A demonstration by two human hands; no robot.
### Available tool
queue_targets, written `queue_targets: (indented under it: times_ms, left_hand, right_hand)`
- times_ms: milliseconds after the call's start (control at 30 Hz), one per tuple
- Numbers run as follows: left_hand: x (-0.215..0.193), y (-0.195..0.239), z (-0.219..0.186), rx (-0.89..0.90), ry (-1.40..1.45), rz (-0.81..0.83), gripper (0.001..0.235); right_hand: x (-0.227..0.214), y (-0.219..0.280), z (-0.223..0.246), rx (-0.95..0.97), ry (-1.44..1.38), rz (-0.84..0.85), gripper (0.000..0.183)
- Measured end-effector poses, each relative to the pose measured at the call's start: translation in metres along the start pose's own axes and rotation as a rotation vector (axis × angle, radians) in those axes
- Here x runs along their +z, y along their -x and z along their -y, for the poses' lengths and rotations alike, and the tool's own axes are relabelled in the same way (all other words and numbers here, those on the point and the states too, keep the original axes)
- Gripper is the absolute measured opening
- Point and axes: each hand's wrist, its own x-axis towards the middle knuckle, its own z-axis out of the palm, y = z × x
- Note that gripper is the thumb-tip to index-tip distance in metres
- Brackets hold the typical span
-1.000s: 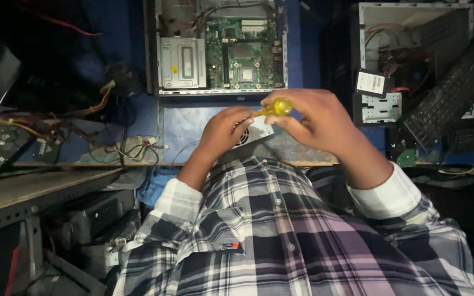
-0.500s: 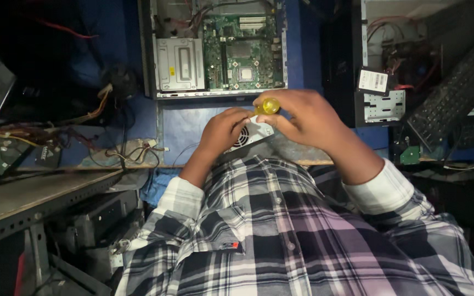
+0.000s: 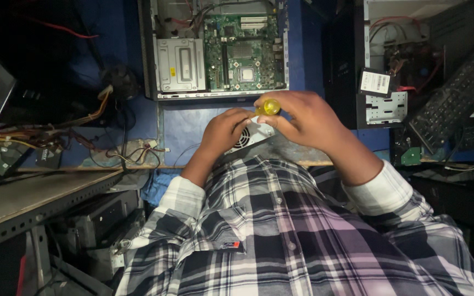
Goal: The person holds a computer power supply unit and uses a yellow screwdriver to remove and reinsert screws on its casing. The person rotates the unit to access different sides and continues fastening screws throughout the clip.
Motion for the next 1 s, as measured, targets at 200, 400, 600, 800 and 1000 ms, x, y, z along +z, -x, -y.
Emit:
queue_targets:
  times_ms: [200, 400, 600, 800, 1000]
  left_hand:
    - [0.000, -0.001, 0.001, -0.030, 0.016, 0.013, 0.020]
    - [-0.001, 0.000, 0.000, -0.050, 0.032, 0.032, 0.019]
    - [0.000, 0.000, 0.002, -0.042, 0.015, 0.037, 0.021]
    - [0.003, 0.004, 0.009, 0.059, -0.010, -0.049, 0.026]
    - [0.008, 0.005, 0.019, 0.125, -0.080, -0.137, 0.021]
  right_hand:
    - [0.001, 0.000, -0.003, 0.004, 0.016, 0.004, 0.034]
    - [0.002, -0.001, -0.002, 0.013, 0.025, 0.010, 0.034]
    - [0.000, -0.001, 0.002, -0.001, 0.032, -0.009, 0.036]
    - [0.006, -0.008, 0.005, 0.033, 0.096, -0.059, 0.040]
    - [0.014, -0.018, 0.012, 0.080, 0.192, 0.004, 0.040]
